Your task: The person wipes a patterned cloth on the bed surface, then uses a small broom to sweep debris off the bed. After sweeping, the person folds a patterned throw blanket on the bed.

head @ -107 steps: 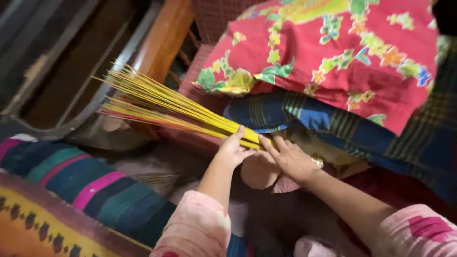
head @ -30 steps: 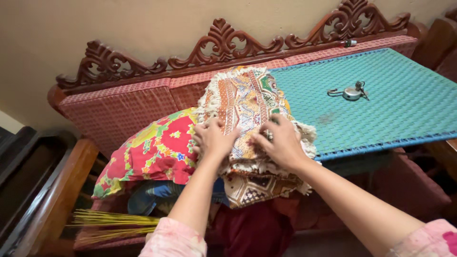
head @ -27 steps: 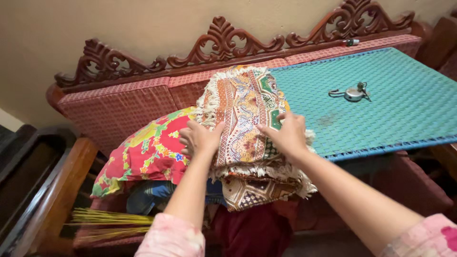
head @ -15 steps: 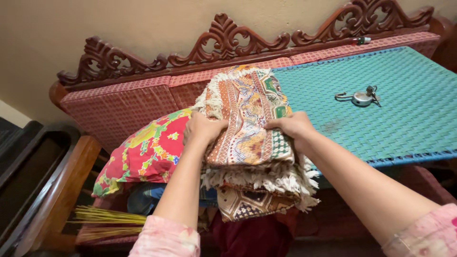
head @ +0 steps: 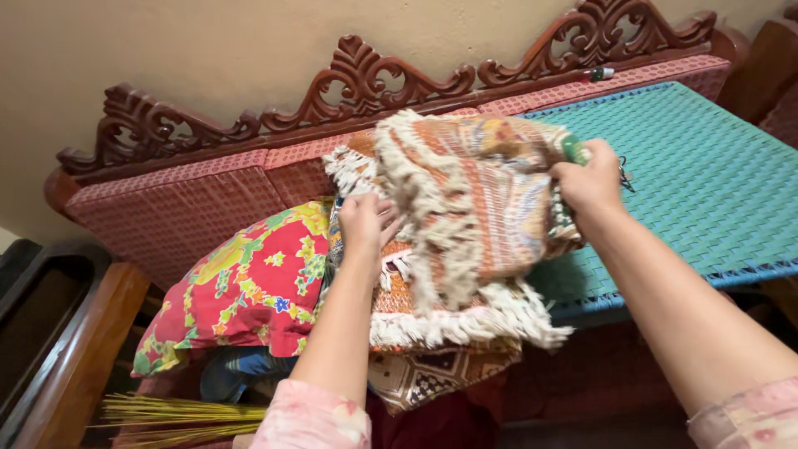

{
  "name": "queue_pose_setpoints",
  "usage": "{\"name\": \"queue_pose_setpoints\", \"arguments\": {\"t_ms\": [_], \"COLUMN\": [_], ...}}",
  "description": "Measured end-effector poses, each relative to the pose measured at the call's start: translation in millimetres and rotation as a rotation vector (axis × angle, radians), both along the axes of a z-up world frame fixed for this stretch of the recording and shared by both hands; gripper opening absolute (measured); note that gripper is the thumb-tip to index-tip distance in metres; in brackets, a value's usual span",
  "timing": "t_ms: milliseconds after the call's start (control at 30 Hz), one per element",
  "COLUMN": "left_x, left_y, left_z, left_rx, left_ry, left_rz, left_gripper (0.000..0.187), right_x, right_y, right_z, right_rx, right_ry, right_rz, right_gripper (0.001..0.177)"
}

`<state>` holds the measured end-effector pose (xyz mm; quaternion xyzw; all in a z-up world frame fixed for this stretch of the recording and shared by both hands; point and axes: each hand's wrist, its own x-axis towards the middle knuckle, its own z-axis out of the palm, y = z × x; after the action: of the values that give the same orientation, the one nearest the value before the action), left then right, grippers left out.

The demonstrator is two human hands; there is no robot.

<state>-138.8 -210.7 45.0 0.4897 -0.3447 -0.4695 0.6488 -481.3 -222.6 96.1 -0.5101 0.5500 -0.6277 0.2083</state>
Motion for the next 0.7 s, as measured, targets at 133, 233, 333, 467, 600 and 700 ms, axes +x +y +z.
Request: {"name": "queue_pose_setpoints", "arguments": {"t_ms": [133,233,333,467,600,700], "left_x": [-12.8,-18.7,-18.2,-20.2,-35.3,-49.8], "left_y": [26.4,52.0,66.2,69.5,66.6,64.2], "left_z": [6.9,20.4,26.5,22.7,24.2,31.9], "left_rx": [0.218,0.385,0.343,0.308,0.298,0.310], "left_ry": [-1.182,-1.347,-1.357,-1.350,-1.497,-1.527], "left_rz": [0.184,0.061,0.091,0.169,0.164,0.089], "left_gripper": [0.065,0.077,0.079,0.077,0.076,0.074], "right_x": [-28.5,-43.1,-72.4,-97.9,-84.3,-44.9], "right_y": [-3.0,-9.3,-24.6,-39.8,-31.2,-21.3], "right_z": [-24.0,-49.2,-54.2,-38.3,-26.5,-38.1], "right_rx": [-0.008,0.082,0.186,-0.010,0.128,0.434], "right_ry": [0.348,0.556,0.442,0.187,0.323,0.582], "right_rz": [-0.351,-0.430,-0.477,-0.625,-0.584,-0.469], "right_gripper": [0.031,0.029,0.025,0.030,0.040,0.059]}}
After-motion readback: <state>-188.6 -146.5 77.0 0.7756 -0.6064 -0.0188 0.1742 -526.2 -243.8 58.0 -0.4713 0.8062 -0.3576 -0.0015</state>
